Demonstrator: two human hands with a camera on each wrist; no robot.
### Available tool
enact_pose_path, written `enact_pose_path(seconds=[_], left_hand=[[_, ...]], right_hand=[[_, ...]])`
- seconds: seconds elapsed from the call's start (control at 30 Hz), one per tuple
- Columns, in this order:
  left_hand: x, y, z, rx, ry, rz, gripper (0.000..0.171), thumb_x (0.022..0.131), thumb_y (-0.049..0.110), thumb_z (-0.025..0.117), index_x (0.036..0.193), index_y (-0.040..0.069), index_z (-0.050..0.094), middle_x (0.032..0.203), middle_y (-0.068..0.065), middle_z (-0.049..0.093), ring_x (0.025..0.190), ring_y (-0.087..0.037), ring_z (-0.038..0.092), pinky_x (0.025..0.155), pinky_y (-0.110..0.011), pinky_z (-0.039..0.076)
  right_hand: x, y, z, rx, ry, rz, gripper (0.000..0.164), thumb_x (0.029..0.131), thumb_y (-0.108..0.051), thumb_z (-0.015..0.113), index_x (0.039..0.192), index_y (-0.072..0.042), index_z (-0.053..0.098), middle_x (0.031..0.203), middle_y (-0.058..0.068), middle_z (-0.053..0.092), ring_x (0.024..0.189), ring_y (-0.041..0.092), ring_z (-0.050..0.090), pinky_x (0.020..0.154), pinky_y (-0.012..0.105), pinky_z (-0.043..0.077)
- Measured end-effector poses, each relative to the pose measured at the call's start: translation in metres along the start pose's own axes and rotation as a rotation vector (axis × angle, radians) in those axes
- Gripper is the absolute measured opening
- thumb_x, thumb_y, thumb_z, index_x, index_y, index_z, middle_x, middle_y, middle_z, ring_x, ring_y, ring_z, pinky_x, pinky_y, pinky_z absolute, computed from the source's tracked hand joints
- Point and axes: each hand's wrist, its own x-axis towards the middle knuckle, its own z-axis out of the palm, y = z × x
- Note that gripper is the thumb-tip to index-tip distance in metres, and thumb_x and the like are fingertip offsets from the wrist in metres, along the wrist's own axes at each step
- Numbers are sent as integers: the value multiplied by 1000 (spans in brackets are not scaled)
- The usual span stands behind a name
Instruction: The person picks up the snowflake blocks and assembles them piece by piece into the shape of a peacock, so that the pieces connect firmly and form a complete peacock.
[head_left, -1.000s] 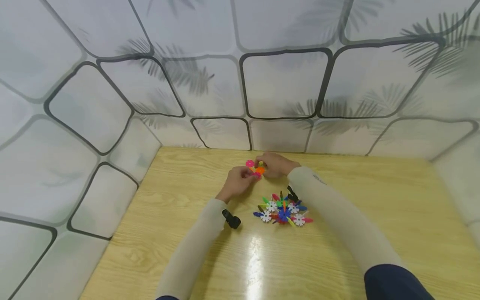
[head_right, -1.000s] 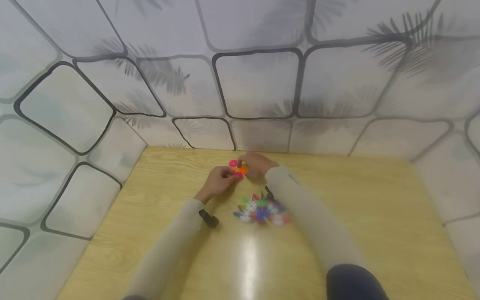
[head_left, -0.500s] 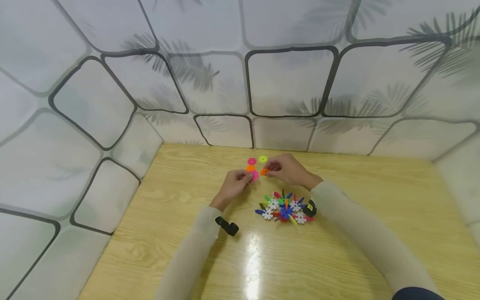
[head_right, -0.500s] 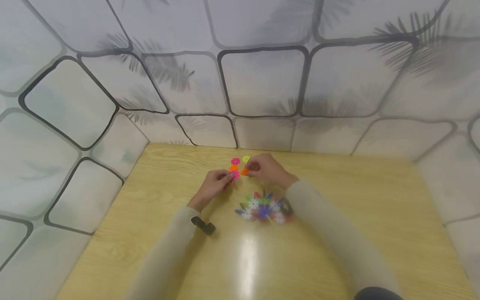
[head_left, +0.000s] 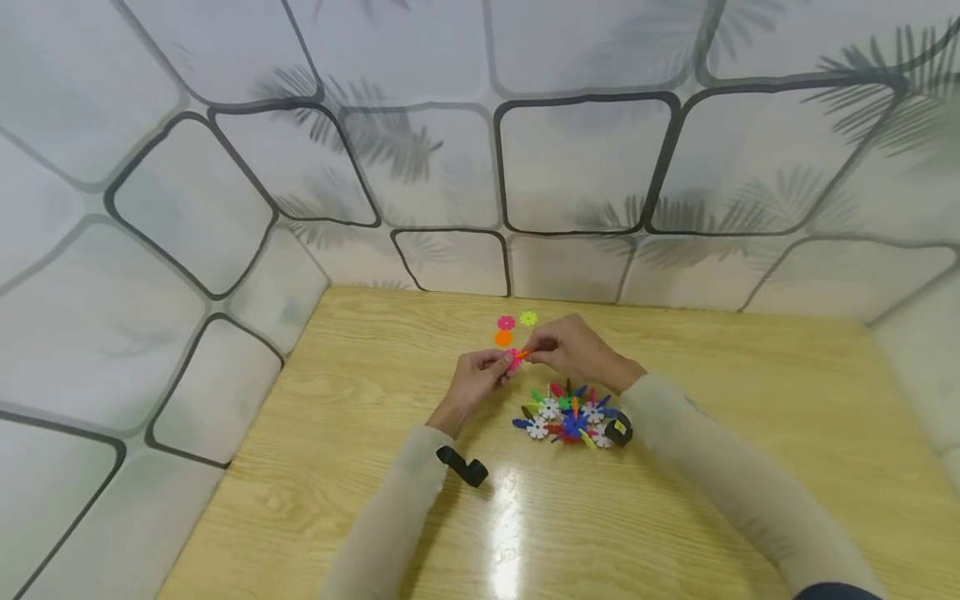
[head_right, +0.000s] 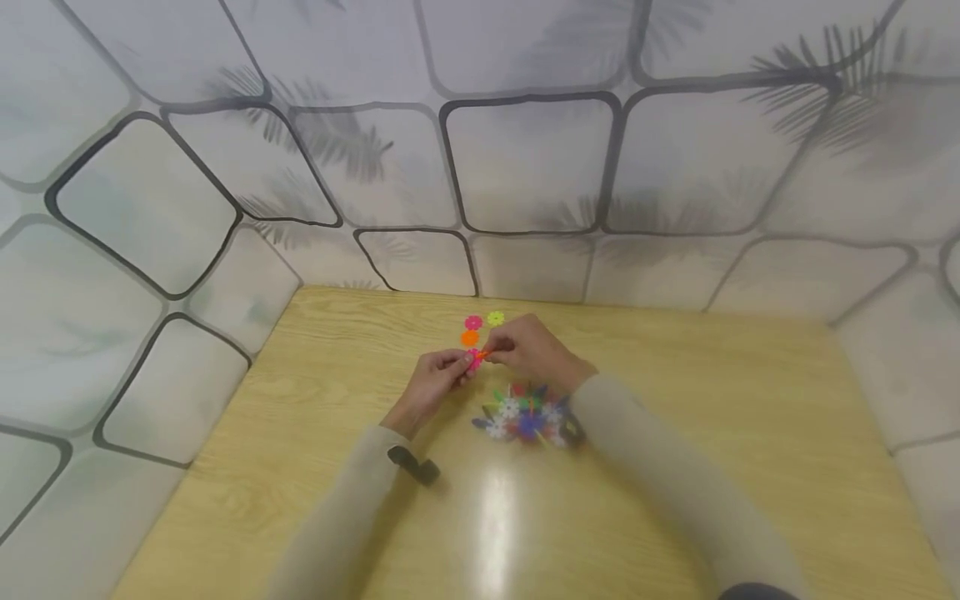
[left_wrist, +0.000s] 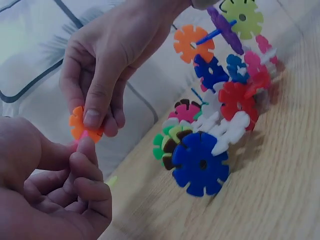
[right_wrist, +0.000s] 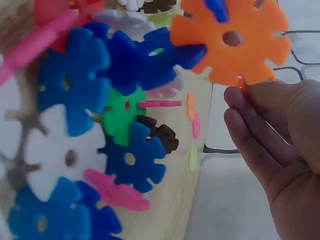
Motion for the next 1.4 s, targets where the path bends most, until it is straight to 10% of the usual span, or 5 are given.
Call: enact_pose_path(seconds=[0.27,0.4,0.53,0.77,1.4], left_hand=[[-3,-3,-5,79,-27,26,18,108,12,67,109,-5,75,87,1,67,78,-12,57,70,-23,49],[-3,-8,-3,75,31,13,15,104,12,74,109,-2,77,85,2,72,75,-11,59,68,-22,50],[-5,-11,0,74,54,23,14,102,12,78,109,1,77,89,-1,79,73,-9,62,67,-20,53],[-3,-12,1,47,65,47,17,106,10,71,112,-5,77,98,-14,81,72,-9,63,65,-19,54],[-2,-3,3,-88,131,-14,19,106,9,71,117,-6,76,104,-15,82,80,-8,67,72,-18,56]], right_hand=[[17,11,-9,-71,-88,74,34,99,-12,82,131,-4,75,131,15,77,102,24,79,91,42,67],[33,25,-13,-248,-191,152,59,102,-15,78,155,-1,57,162,26,52,134,42,65,118,57,53],[41,36,-9,-400,-239,175,50,104,-14,71,149,6,59,157,29,54,147,47,52,129,59,39],[40,39,-3,-361,-149,229,19,100,-12,79,113,-2,72,117,16,72,110,33,67,103,50,57],[-9,-8,4,-79,83,139,6,98,-11,82,97,-11,76,89,1,79,80,10,71,77,34,63]])
